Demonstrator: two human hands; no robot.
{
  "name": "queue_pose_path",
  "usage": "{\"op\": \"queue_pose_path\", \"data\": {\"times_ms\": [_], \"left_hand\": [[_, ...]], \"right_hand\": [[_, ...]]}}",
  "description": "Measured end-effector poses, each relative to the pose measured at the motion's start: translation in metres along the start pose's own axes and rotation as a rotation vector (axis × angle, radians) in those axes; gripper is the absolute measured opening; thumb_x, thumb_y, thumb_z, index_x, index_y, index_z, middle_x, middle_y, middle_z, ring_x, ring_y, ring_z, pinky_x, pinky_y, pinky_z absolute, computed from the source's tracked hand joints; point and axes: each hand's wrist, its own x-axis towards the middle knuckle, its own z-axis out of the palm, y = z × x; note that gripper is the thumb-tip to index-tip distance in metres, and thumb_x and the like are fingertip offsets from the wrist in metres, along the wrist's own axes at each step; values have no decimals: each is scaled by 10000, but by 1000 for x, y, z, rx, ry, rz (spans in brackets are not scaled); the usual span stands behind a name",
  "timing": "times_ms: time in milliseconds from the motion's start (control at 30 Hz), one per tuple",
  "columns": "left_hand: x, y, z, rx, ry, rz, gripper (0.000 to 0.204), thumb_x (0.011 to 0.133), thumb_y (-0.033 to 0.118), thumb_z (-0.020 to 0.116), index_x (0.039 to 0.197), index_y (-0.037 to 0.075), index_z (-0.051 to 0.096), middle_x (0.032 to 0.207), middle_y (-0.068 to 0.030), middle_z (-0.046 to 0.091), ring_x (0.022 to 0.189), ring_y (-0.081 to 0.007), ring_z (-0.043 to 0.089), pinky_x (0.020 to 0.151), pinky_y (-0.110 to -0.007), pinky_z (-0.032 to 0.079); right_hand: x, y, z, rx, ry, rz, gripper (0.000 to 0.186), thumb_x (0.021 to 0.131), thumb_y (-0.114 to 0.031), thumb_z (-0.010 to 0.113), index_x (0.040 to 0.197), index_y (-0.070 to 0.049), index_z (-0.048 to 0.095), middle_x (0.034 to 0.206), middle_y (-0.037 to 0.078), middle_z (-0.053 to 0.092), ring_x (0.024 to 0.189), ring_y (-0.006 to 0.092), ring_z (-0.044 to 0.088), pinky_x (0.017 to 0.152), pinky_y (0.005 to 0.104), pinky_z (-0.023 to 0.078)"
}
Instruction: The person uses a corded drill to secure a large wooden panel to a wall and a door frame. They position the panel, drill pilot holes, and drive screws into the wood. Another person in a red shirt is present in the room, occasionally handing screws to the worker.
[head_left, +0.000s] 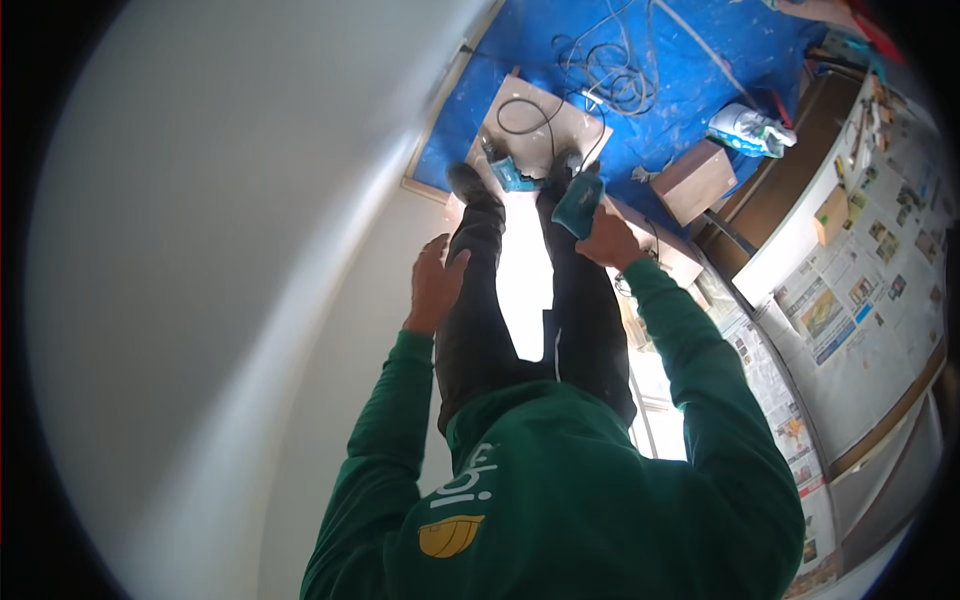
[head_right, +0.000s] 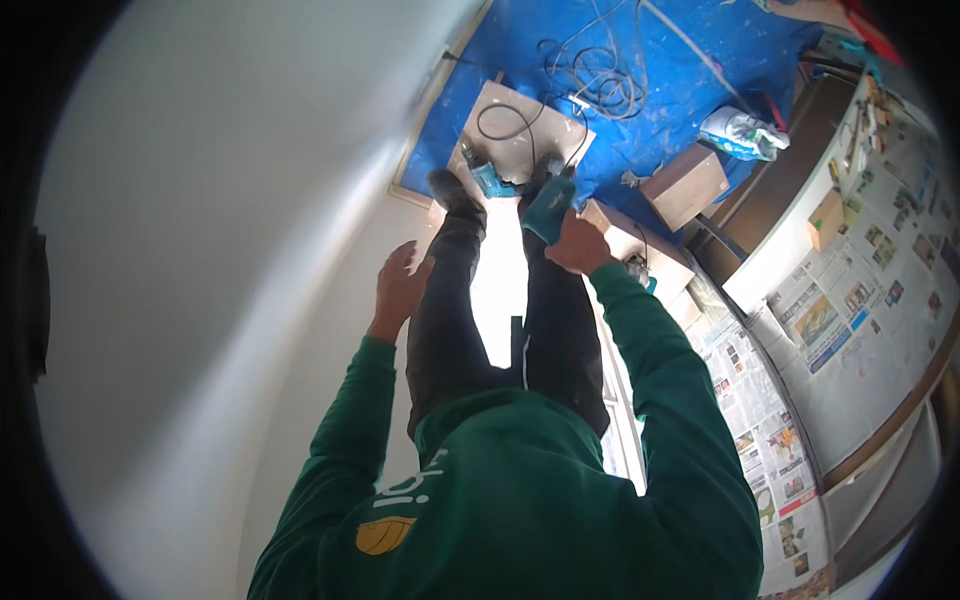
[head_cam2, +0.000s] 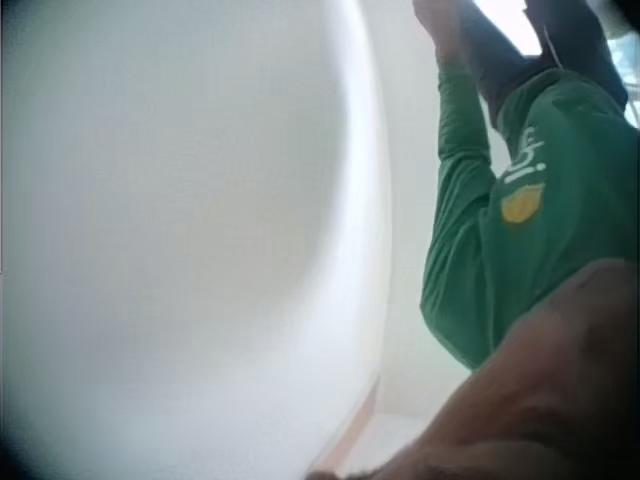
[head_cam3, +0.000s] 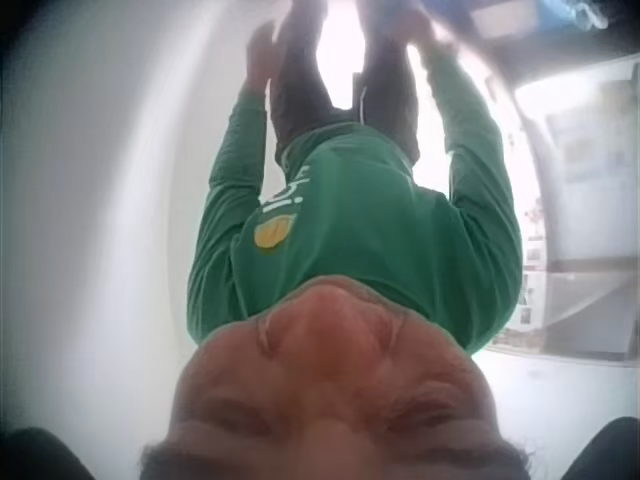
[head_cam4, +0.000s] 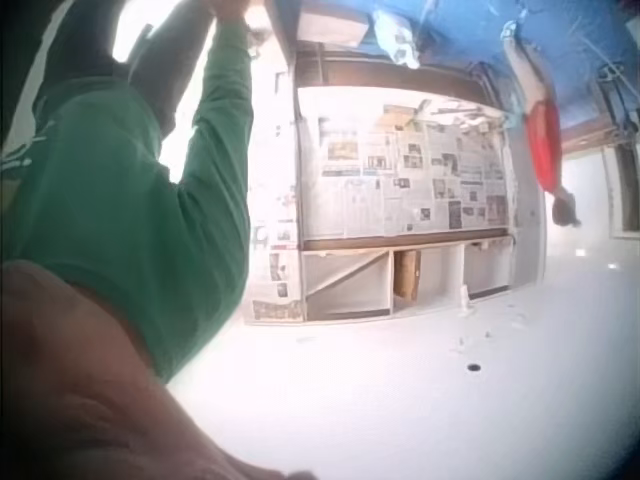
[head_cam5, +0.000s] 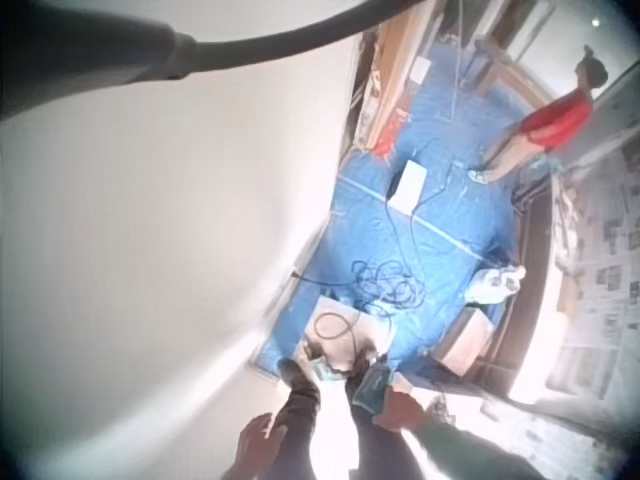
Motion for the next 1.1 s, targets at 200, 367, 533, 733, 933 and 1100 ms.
{"op": "queue_pose_path", "data": {"times_ms": [200,367,533,733,933,1100], "left_hand": [[204,-56,192,-332,-187,-140,600,915,351,784,1358,-20,622,1164,-205,752,1059,-321,736,930,-407,574],[306,-130,318,-317,-231,-346,733,866,388,833,1394,-54,581,1208,-254,726,1222,-351,664,1013,-419,529],[428,-159,333,-600,101,-289,712,739,263,950,1272,-52,599,1147,-204,740,1014,-325,732,921,-419,554],[509,-142,373,-769,136,-332,452,767,145,938,1110,-1,682,1086,-95,742,944,-211,693,883,-380,536],[520,-141,409,-718,332,-292,827,677,283,980,1240,-55,477,1131,-176,682,999,-308,685,921,-410,543],[515,-177,404,-478,192,-355,823,638,332,940,1195,-68,484,1145,-220,687,1048,-364,691,950,-435,541]], "right_hand": [[234,35,-43,-628,301,-459,715,790,-202,766,1381,108,507,831,118,687,663,283,734,567,396,599],[379,49,-28,-720,404,-725,577,865,-155,667,1375,79,533,829,96,661,617,257,710,521,378,573],[475,59,0,-781,545,-875,507,883,-151,626,1349,37,557,812,73,607,570,216,668,475,366,536],[550,127,28,-846,559,-827,539,869,-164,645,1375,-20,527,875,72,590,654,209,672,521,356,553],[556,138,35,-742,626,-719,505,868,-164,662,1349,-47,561,1034,67,600,1007,224,643,825,383,543],[491,87,51,-625,701,-625,377,880,-188,638,1208,-3,649,1095,101,608,1046,245,616,930,418,467]]}}
